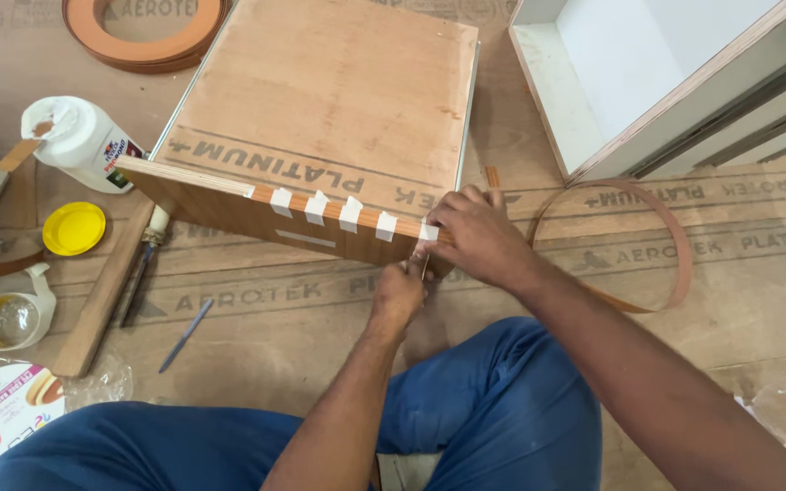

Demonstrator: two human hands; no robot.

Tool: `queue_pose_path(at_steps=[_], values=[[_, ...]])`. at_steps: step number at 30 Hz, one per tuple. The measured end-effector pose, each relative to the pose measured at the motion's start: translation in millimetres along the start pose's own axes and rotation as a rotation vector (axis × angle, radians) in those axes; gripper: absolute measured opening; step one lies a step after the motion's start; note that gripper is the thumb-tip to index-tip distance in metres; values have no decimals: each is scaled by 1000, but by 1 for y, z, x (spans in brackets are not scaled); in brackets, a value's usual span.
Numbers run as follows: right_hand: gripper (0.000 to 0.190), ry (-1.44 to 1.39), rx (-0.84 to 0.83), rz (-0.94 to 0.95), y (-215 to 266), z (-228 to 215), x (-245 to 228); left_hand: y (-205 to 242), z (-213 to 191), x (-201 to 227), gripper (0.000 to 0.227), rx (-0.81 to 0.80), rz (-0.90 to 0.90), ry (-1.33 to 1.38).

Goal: The person applies a long strip of wooden edge banding to the edge of a wooden box. They then use masking tape to secure the banding in place along the edge.

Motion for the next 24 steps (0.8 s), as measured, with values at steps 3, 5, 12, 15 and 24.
queue_pose_path(at_steps=[3, 5, 12, 15, 24], values=[[45, 141, 14, -52, -2, 2, -6, -7, 1, 3, 53, -52, -14, 68], [48, 196, 16, -43, -2, 7, -6, -7, 3, -1, 52, -101, 5, 158], [63, 282, 107, -10, -2, 22, -11, -8, 2, -5, 43, -111, 15, 148], [62, 298, 108, -13, -2, 25, -15, -24, 17, -13, 30, -325, -105, 193], [61, -30, 103, -11, 7, 1, -3, 21, 25, -45, 39, -298, 6, -7]])
Point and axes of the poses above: each hand's wrist, its own y-axis away from the middle knuckle, its own z-axis out of the palm, x = y × z, the point moved 3 cm from there along -y, towards the middle knuckle, and after that the axes turned 13 degrees about -y, right-handed, at the moved point
